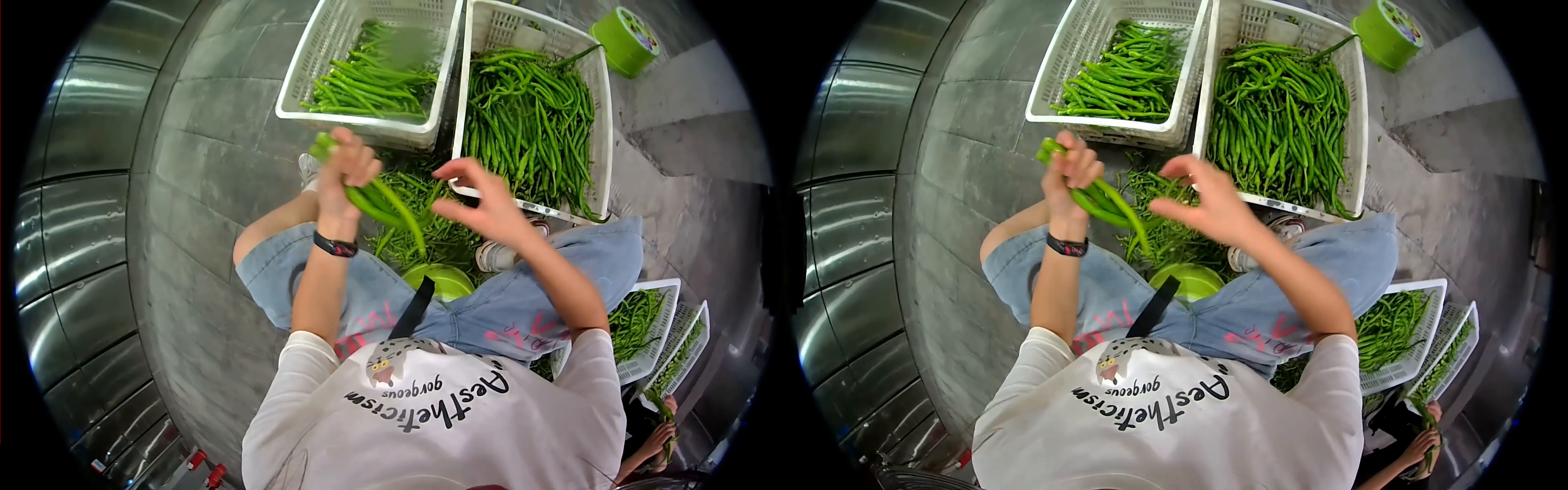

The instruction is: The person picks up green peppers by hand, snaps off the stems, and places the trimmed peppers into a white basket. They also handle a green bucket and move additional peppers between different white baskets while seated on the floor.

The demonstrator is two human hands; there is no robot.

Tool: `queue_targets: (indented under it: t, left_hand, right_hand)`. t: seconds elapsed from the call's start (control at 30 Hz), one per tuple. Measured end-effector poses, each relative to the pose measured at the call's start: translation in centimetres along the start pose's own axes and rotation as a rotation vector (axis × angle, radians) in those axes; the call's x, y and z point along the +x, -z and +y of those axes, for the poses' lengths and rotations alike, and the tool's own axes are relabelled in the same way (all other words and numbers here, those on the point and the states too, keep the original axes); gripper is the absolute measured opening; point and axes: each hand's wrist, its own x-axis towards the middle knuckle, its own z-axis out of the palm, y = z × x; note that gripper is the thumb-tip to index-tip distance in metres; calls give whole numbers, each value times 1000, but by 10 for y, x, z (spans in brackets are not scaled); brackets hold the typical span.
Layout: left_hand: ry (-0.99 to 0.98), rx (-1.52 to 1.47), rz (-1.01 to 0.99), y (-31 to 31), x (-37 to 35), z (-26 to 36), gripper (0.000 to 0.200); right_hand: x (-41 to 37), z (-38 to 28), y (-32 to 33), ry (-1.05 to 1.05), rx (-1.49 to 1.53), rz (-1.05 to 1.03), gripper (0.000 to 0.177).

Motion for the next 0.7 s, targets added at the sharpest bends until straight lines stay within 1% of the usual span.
queue_targets:
  t: [0.07, 0.13, 0.17, 0.2, 0.23, 0.27, 0.3, 0.37, 0.4, 0.47, 0.53, 0.63, 0.7]
  left_hand:
    - [52, 186, 10, -10, -11, -30, 21]
    - [128, 537, 94, -26, -19, -44, 26]
    - [134, 653, 86, -33, -17, -44, 33]
    - [137, 767, 83, -40, -15, -40, 40]
    - [126, 662, 74, -44, -12, -34, 51]
    - [66, 686, 143, -42, -10, -24, 51]
    - [7, 705, 214, -38, -7, -11, 51]
    - [-114, 717, 380, -35, -8, 19, 49]
    - [-185, 653, 406, -31, -8, 34, 43]
    - [-252, 537, 467, -25, -12, 60, 32]
    - [-213, 402, 488, -21, -18, 76, 25]
    - [-173, 264, 517, -21, -21, 90, 18]
    - [-171, 216, 526, -21, -21, 94, 15]
  right_hand:
    - [-5, -9, -23, -68, 87, -182, 55]
    - [-5, 3, -48, 117, 65, -179, 57]
    - [-3, 10, -50, -311, 419, -479, 51]
    - [2, 8, -47, -361, 417, -481, 51]
    - [8, 5, -44, -413, 413, -486, 52]
    - [16, 2, -44, -467, 407, -491, 52]
    - [25, 4, -48, -438, 471, -385, 47]
    - [60, 3, -45, -434, 285, -287, 47]
    - [82, -1, -44, -429, 214, -234, 48]
    - [134, 14, -54, -144, -111, -45, 50]
    - [186, 13, -65, -15, -278, 12, 54]
    - [249, 25, -98, -135, -660, -2, 55]
    - [274, 72, -119, 72, -667, 17, 57]
